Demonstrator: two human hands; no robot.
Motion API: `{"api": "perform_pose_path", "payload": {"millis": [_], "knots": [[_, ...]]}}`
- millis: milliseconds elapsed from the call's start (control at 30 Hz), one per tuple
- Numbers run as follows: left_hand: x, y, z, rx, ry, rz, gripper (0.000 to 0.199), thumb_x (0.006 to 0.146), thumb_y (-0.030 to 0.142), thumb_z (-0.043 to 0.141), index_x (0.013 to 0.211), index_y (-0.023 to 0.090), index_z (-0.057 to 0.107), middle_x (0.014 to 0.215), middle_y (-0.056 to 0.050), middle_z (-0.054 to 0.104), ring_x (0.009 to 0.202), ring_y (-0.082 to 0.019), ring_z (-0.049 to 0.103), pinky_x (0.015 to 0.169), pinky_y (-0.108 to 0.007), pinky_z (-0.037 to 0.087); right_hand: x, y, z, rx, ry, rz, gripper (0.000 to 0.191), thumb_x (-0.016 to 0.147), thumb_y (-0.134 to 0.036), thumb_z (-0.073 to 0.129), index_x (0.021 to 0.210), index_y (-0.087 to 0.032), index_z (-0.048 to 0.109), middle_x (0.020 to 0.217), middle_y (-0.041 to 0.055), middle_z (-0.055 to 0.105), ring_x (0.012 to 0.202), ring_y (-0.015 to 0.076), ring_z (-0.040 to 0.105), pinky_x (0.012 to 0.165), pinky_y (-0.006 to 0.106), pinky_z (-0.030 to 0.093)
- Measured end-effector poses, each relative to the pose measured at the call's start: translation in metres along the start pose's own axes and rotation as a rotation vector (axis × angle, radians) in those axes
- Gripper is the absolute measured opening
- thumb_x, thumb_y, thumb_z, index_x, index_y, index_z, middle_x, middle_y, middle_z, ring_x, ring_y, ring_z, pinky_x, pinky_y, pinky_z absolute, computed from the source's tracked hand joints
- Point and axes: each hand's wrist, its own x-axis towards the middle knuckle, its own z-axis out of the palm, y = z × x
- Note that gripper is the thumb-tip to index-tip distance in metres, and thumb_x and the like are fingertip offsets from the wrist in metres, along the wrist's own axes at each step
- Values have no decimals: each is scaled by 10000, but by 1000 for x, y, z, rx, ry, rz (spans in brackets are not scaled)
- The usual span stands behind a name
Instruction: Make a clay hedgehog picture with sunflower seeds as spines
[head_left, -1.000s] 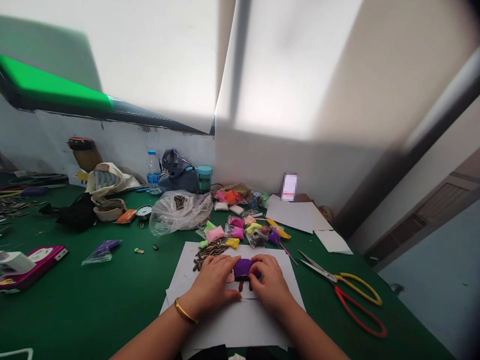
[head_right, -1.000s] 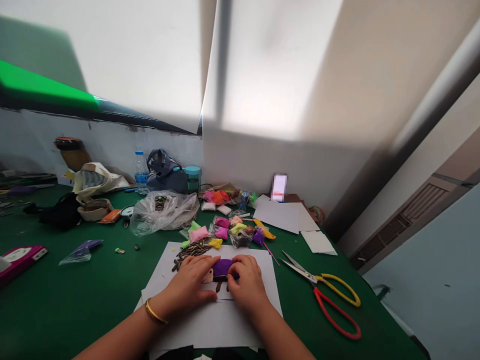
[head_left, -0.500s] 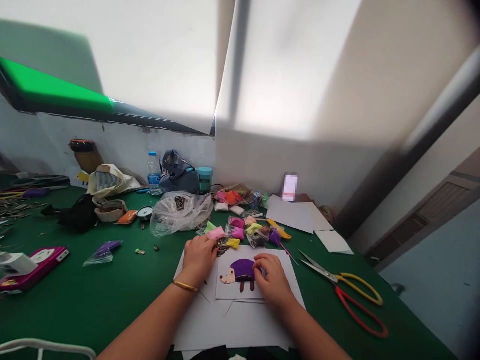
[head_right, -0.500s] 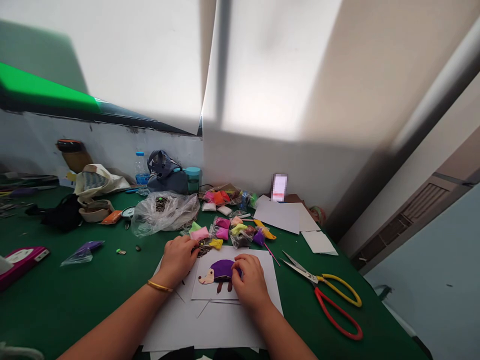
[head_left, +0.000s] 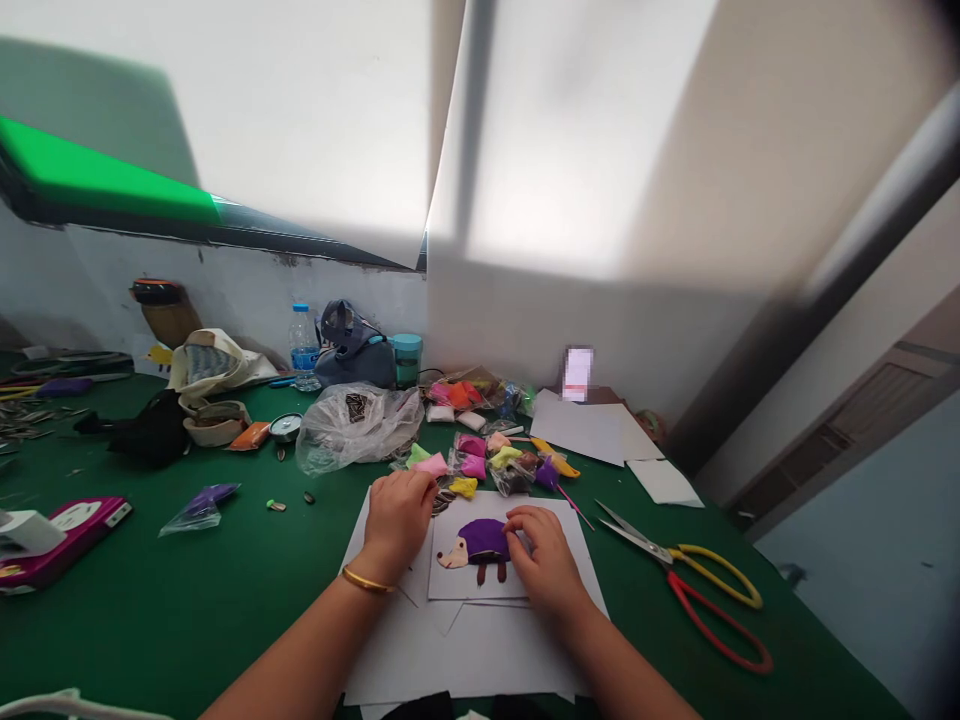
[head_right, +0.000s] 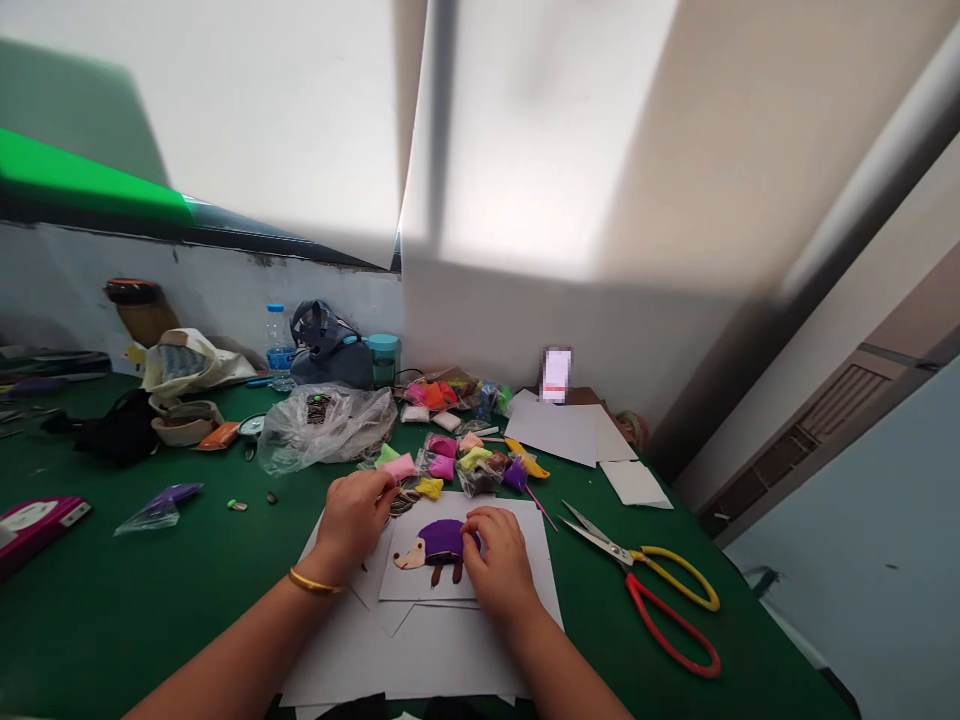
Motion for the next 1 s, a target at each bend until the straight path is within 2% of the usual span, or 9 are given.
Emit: {"api": "perform_pose_path", "payload": {"millis": [100,200,333,467,567,667,733,833,1000], "knots": [[-11,10,4,-299,-12,18,154,914,288,542,847,226,666,864,-31,696,846,-212,621,779,-337,440,-1,-2,-2,18,9,-40,176,899,-269,518,983,-242,670,1072,73,671,1082,261,563,950,416,429],[-24,25,11,-529,-84,-12,145,885,321,582,823,234,681,832,-16,704,819,-200,635,778,-327,481,-2,-6,-5,33,-19,-86,201,896,-330,583,1063,-270,678,1076,59,680,1076,260,572,943,406,420],[-34,41,15,-647,-182,3,139,863,328,624,790,234,697,800,-3,718,788,-185,646,772,-314,489,-2,-13,-7,81,-79,-134,132,887,-346,633,970,-281,712,971,36,701,1008,240,595,931,395,411],[-34,43,13,-648,-240,30,150,871,313,613,773,233,694,792,0,722,773,-177,649,756,-306,485,-2,-13,-7,169,-81,-104,128,890,-350,625,862,-260,712,869,34,692,937,230,603,893,383,435],[-32,36,12,-531,-256,73,128,825,320,671,925,245,699,945,-28,733,907,-220,653,848,-355,475,0,-6,-7,242,-12,-17,141,869,-357,622,823,-246,695,886,48,681,930,232,605,865,370,471],[-32,29,10,-380,-303,176,547,701,335,794,1214,269,614,1178,-61,688,1122,-292,596,981,-434,409,2,5,-8,220,37,67,124,833,-338,607,804,-243,682,966,61,676,998,246,594,912,385,473],[-32,26,9,-323,-348,225,737,652,342,828,1326,282,536,1253,-64,654,1198,-312,553,1025,-455,369,2,12,-9,163,18,104,127,814,-299,573,751,-243,667,1007,67,672,1041,257,579,930,399,466],[-33,24,8,-286,-383,232,810,634,361,839,1366,290,501,1257,-57,648,1214,-310,540,1047,-450,344,2,17,-8,73,-19,114,135,781,-242,549,679,-236,638,1021,73,666,1056,268,568,931,415,458],[-33,26,7,-282,-403,218,824,621,368,854,1362,290,503,1230,-54,658,1200,-299,547,1036,-432,343,0,15,-7,-10,-52,85,98,761,-202,589,677,-227,634,1039,72,654,1069,270,561,945,422,439]]}}
